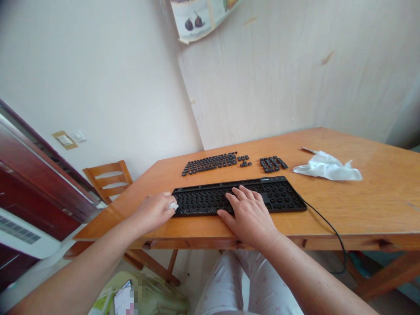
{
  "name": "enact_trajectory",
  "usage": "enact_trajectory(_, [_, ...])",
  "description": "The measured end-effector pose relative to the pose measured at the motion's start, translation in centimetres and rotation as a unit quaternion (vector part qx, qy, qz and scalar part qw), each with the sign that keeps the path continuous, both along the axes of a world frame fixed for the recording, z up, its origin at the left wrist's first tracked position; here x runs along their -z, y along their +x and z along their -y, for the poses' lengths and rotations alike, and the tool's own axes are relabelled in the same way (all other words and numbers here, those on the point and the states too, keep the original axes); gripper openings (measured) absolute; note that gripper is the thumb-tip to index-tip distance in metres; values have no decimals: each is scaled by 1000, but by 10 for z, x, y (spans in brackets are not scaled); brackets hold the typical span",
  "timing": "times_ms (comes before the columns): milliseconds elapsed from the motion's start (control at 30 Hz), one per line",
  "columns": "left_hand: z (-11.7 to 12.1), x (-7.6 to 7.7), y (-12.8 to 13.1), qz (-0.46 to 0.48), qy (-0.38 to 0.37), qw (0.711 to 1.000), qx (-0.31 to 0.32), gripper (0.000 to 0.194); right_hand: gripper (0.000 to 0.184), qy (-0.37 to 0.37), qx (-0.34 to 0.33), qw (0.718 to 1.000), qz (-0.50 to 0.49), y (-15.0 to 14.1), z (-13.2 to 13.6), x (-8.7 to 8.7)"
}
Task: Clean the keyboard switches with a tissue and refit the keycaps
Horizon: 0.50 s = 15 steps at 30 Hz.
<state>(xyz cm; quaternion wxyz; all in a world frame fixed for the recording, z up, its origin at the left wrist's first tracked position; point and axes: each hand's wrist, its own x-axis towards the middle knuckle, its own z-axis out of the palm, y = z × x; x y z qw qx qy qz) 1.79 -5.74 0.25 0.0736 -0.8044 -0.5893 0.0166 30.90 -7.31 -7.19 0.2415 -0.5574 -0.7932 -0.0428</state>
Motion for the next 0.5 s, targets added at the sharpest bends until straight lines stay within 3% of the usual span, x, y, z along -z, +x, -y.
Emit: enact_trajectory(500, [2, -1, -1, -1, -20, 997, 74, 13, 59, -1, -4, 1000, 0, 1, -1, 1])
